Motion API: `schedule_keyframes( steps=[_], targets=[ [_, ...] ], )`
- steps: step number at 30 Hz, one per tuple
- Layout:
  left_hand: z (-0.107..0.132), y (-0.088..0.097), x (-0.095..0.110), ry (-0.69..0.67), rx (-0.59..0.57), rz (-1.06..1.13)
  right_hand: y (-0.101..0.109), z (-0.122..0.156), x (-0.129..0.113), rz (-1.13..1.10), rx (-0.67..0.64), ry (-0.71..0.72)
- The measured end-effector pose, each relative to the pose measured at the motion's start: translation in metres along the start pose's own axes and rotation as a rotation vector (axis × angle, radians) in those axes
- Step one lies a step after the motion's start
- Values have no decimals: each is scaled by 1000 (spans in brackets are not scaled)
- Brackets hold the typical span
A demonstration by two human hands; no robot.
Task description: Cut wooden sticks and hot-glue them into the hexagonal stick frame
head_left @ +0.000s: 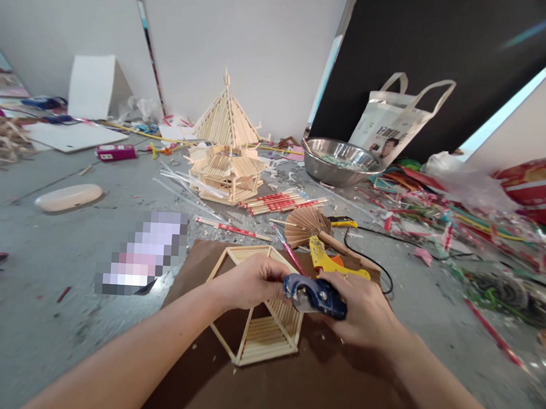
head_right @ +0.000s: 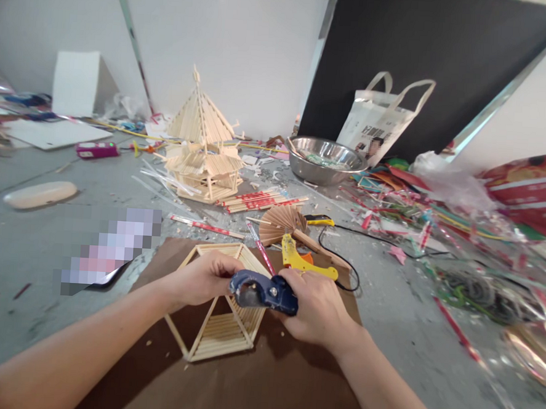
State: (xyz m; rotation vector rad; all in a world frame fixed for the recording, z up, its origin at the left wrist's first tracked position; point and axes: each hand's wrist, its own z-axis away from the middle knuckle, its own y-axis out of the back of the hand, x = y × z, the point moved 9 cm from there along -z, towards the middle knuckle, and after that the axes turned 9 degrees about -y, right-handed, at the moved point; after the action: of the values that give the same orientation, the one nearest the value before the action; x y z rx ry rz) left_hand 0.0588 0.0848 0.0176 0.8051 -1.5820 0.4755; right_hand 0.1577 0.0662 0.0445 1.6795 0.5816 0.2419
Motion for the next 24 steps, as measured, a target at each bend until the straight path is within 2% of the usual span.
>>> schedule_keyframes(
  steps=[24],
  targets=[
    [1, 0, -11, 68, 28, 114, -8, -2, 6, 1, -99, -91]
  ],
)
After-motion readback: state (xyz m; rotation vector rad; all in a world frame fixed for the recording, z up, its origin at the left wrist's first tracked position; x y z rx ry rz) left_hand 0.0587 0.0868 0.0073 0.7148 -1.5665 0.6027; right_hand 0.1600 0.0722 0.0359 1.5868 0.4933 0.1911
